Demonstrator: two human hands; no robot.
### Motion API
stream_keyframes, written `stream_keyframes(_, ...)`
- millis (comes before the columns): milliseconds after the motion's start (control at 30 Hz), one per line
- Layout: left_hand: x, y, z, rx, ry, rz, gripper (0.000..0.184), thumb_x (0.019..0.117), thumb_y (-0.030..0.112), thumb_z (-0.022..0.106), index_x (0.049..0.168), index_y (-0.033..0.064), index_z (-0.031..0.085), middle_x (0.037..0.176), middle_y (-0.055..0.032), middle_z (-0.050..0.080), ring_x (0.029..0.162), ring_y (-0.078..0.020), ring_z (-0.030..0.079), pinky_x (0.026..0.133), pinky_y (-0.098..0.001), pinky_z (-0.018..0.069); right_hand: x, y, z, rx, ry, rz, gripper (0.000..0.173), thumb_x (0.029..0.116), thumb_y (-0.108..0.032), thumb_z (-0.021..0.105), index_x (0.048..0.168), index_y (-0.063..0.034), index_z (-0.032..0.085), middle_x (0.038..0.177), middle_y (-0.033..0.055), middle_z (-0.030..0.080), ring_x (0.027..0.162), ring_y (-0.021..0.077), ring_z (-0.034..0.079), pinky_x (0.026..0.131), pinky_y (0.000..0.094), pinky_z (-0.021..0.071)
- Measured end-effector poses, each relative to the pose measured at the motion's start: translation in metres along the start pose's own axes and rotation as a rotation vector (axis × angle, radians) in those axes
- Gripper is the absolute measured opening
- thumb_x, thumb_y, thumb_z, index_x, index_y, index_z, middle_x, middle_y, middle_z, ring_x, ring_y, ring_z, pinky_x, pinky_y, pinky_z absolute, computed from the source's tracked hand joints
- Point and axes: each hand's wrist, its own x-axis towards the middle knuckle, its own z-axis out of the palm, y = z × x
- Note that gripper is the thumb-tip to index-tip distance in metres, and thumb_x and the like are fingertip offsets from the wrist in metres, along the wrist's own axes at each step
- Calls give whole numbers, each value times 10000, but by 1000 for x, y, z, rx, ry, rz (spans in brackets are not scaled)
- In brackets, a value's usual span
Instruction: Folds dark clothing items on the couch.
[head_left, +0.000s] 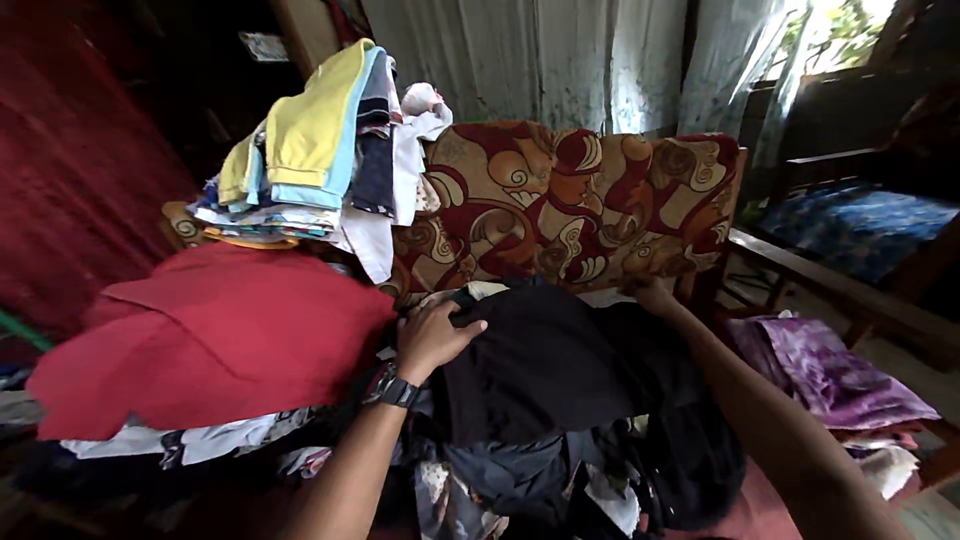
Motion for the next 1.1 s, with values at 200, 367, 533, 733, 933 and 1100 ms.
stream_keyframes(200, -2, -7, -11, -35, -50, -61, 750, 844, 593, 776, 1322, 36, 623, 1325, -270, 610, 1288, -446, 544, 1057, -680, 385, -32, -58, 24, -6, -259, -289, 284, 1018, -62, 575, 1259, 76, 635, 1197, 214, 674, 1067, 227, 665, 976, 380, 533)
stream_keyframes(367, -46, 13, -8, -279, 171, 247, 470, 877, 279, 823, 1221, 5, 659, 1196, -233, 674, 1171, -373, 633, 1014, -577, 480, -65, -104, 50, -2, -309, -583, 429, 943, -118, 708, 1333, 33, 614, 1343, 196, 628, 1238, 247, 615, 1075, 398, 496)
stream_keyframes(533, -87, 24, 4, -262, 446, 614, 356, 815, 264, 825, 1080, 43, 740, 1034, -140, 732, 955, -286, 715, 842, -496, 576, -91, -140, 62, -93, -505, -847, 444, 863, -176, 779, 1242, 9, 637, 1296, 160, 661, 1186, 209, 639, 1026, 408, 513)
stream_keyframes(733, -124, 22, -10, -318, 519, 758, 298, 825, 340, 794, 997, 102, 750, 937, -48, 722, 852, -112, 684, 765, -292, 565, -103, -148, 54, 104, -849, -774, 252, 810, -136, 817, 888, -42, 596, 874, -22, 659, 803, -27, 593, 718, 154, 480)
stream_keyframes(933, -154, 15, -33, -345, 524, 808, 291, 851, 397, 778, 981, 138, 748, 932, 33, 712, 888, 20, 647, 799, -169, 529, -124, -142, 48, 176, -996, -737, 254, 804, -127, 820, 863, -68, 581, 788, -83, 597, 741, -56, 559, 680, 136, 455)
stream_keyframes(1100, -182, 9, -64, -344, 551, 839, 236, 848, 343, 796, 971, 151, 739, 966, 78, 684, 906, 42, 633, 797, -153, 541, -138, -131, 39, 204, -1006, -756, 251, 802, -191, 827, 873, -47, 634, 875, -62, 651, 832, -53, 597, 752, 151, 495)
